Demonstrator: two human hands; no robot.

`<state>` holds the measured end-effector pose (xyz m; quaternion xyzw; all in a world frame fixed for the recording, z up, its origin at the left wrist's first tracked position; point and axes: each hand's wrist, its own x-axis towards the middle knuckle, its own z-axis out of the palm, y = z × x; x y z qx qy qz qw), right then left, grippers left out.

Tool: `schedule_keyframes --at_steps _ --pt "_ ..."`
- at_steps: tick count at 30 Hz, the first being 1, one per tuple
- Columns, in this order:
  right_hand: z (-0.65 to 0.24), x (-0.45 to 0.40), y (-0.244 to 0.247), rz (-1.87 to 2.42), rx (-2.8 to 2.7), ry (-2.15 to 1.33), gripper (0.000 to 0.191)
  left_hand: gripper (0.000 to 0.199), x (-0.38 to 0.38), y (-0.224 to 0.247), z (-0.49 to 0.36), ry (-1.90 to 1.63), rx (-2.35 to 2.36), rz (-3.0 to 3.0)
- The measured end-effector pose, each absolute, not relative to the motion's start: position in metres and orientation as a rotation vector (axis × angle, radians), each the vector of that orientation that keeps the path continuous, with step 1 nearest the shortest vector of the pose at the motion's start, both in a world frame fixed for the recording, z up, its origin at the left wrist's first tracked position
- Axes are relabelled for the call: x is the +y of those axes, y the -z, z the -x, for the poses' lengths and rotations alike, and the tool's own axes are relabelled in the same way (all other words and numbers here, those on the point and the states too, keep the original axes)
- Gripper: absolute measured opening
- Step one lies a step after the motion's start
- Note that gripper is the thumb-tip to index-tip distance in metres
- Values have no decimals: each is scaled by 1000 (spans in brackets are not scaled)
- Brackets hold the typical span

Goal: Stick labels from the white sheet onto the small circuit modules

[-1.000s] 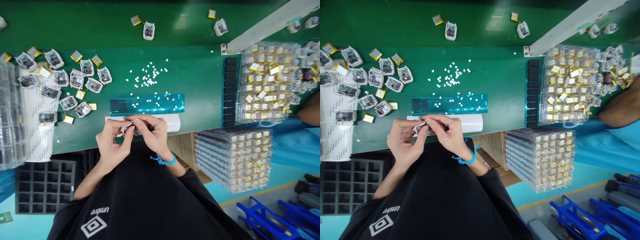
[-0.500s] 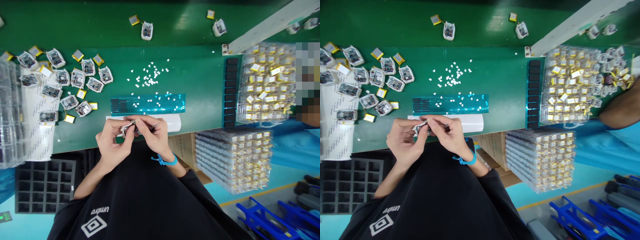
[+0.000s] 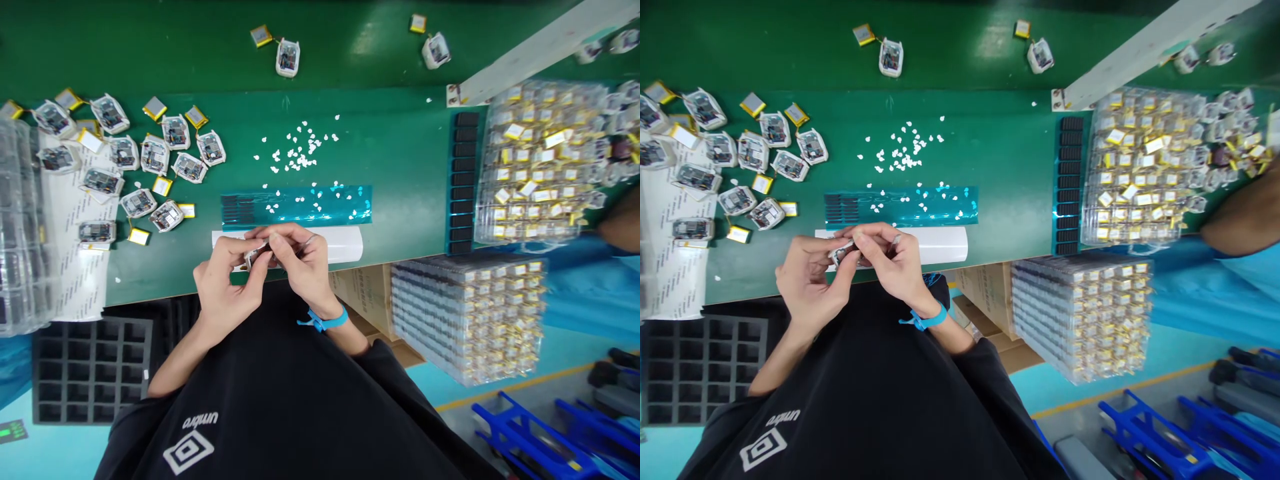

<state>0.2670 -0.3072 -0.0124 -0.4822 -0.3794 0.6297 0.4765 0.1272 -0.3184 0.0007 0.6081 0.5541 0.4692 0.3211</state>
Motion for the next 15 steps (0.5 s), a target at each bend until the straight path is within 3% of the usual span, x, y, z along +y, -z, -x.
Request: schedule_keyframes --at_steps 7,15 --pt "-283 -310 3 1296 -1263 -1306 37 9 -321 -12 -130 -1185 1298 -1378" --pt "-290 -311 -1 1318 -1395 -1221 38 12 -323 -11 -134 -1137 1331 -1324"
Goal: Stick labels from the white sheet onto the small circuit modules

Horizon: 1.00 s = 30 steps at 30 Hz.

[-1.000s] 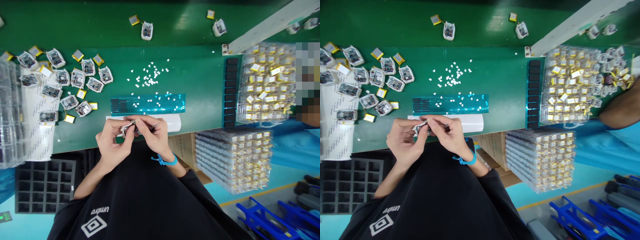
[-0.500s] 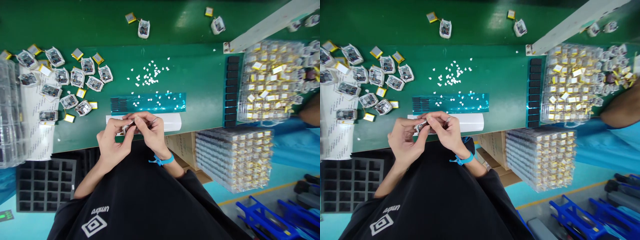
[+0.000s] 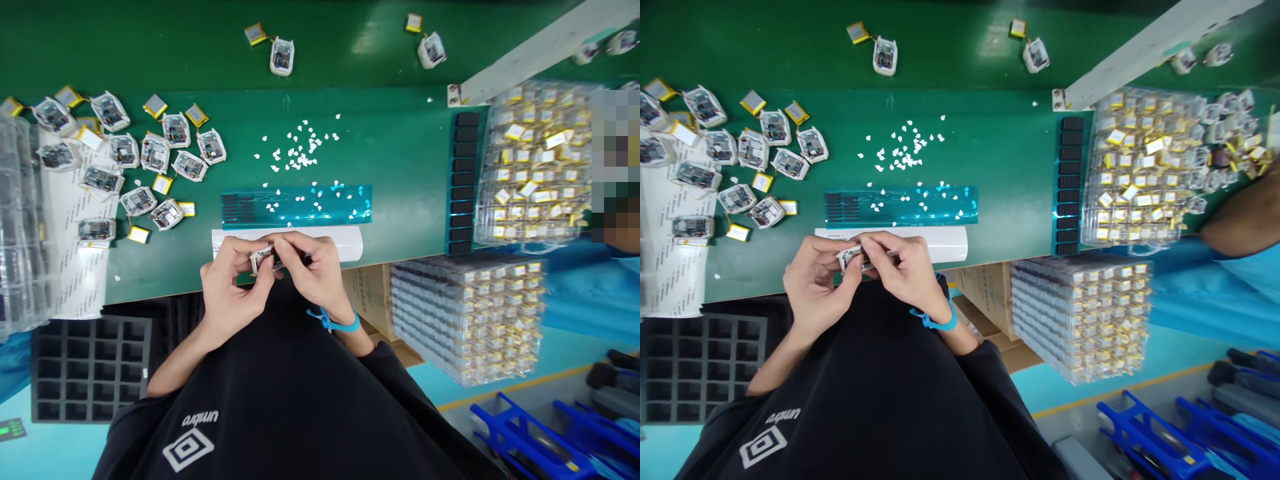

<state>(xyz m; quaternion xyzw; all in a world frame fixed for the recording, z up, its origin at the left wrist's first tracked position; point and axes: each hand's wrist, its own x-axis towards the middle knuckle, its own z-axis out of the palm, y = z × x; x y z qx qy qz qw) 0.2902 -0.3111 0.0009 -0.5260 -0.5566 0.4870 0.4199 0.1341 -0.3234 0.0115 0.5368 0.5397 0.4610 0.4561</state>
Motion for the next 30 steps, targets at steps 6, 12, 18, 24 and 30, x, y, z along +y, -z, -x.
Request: schedule_keyframes --at_steps 6,12,18,24,30 --pt "-294 -313 -3 1312 -1428 -1145 25 15 -320 -12 -131 -1175 1296 -1353" --pt "-293 -310 -10 1320 -1371 -1268 21 19 -321 -12 -133 -1230 1248 -1422" --pt "-296 -306 -20 1233 -1306 -1453 25 18 -324 -11 -129 -1261 1266 -1526" --pt "-293 -305 -13 1085 -1105 -1594 30 19 -325 -9 -124 -1229 1257 -1567" --pt "-287 -307 -7 1155 -1089 -1566 37 17 -325 -8 -124 -1190 1265 -1452"
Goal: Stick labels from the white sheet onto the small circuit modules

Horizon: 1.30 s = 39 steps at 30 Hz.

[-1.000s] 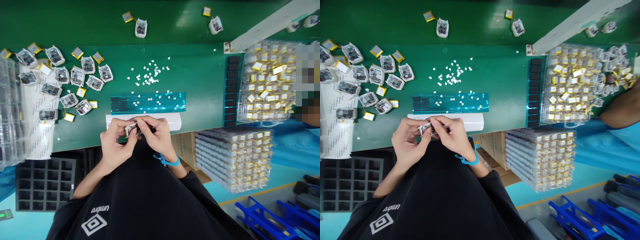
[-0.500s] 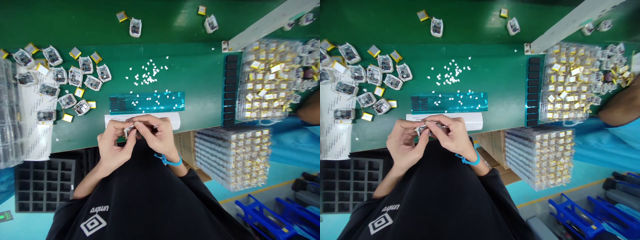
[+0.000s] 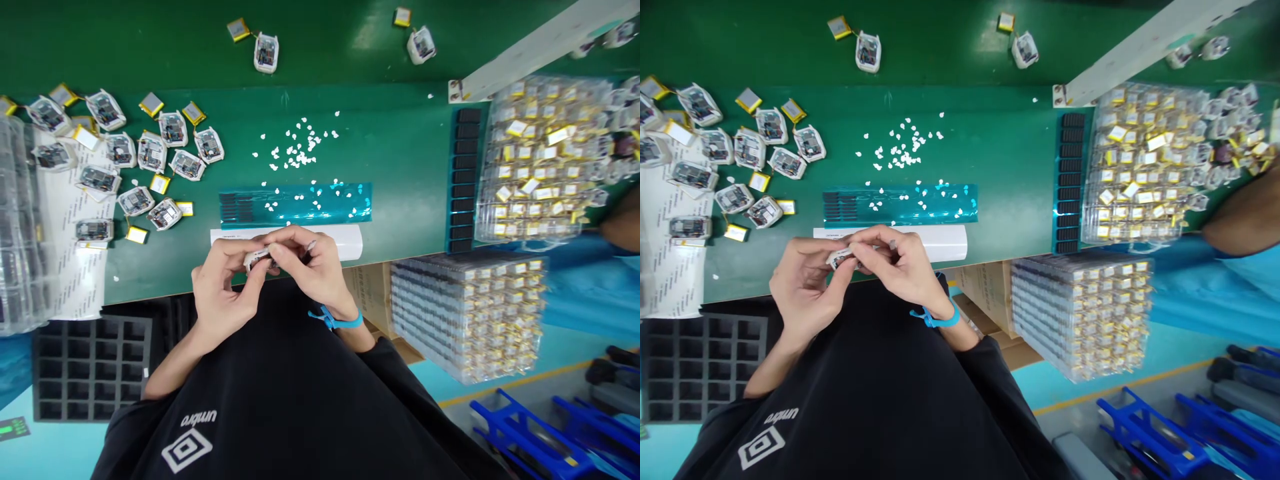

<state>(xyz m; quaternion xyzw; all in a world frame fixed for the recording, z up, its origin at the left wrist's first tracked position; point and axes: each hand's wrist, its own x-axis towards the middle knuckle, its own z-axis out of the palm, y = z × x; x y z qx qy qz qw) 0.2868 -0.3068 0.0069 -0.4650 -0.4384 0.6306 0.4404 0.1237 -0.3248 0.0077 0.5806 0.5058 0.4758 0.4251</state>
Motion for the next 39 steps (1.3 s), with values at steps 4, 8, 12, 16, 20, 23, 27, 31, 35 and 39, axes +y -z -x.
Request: schedule_keyframes --at_steps 4,8,12,16,20,23,27,31,35,39 --pt "-288 -309 -7 1188 -1119 -1538 39 23 -329 -5 -122 -1153 1234 -1428" --pt "-294 -306 -8 1137 -1125 -1565 36 21 -333 -1 -115 -1191 1250 -1454" --pt "-308 -300 -5 1229 -1055 -1446 78 10 -330 5 -102 -1131 1397 -1676" --pt "-326 -303 2 1414 -1075 -1161 85 7 -325 23 -97 -1032 1456 -1912" --pt "-332 -314 11 1381 -1119 -1298 88 10 -327 41 -102 -1019 1510 -2050" --pt "-329 -317 19 1361 -1105 -1395 50 16 -330 48 -106 -1078 1502 -2121" --pt "-322 -313 31 1398 -1035 -1365 31 16 -333 51 -108 -1111 1510 -2178" --pt "-319 -312 35 1433 -991 -1297 38 17 -334 52 -108 -1126 1491 -2163" --pt "-317 -312 35 1503 -1032 -1299 42 22 -333 47 -106 -1088 1461 -2163" --pt "-315 -313 37 1507 -1018 -1271 43 33 -333 43 -104 -982 1400 -2226"
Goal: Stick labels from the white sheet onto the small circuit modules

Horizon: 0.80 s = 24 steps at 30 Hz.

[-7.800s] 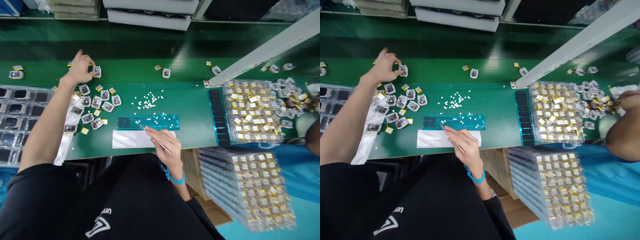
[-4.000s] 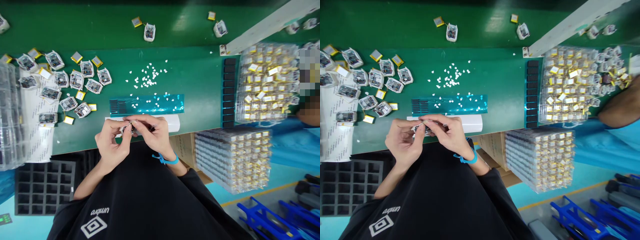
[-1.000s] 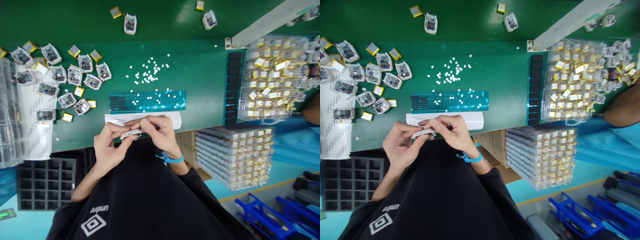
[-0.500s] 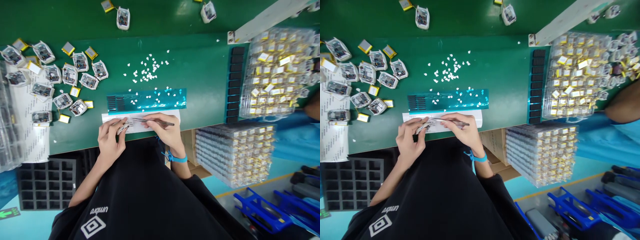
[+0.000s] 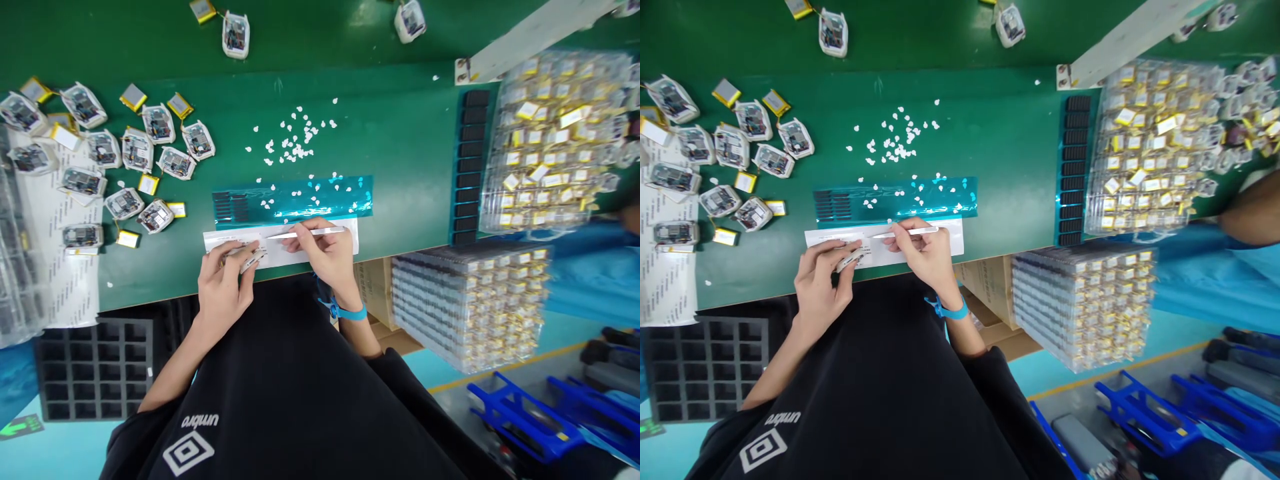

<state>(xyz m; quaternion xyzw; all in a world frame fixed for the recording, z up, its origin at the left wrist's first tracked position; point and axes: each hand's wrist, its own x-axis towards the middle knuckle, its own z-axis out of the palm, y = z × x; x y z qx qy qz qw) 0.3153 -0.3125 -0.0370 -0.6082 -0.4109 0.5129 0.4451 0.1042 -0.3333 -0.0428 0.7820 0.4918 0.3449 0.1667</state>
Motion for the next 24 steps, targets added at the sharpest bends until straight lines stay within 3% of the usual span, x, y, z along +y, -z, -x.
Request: schedule_keyframes --at_steps 3,12,19,24 --pt "-313 -313 38 1530 -1006 -1229 47 34 -333 42 -104 -960 1380 -2239" --pt "-312 -308 33 1468 -980 -1307 51 11 -321 35 -104 -915 1400 -2186" --pt "-306 -314 39 1530 -1060 -1139 51 11 -321 37 -100 -928 1395 -2159" --pt "-309 -309 35 1433 -1008 -1312 52 8 -319 38 -97 -904 1396 -2172"
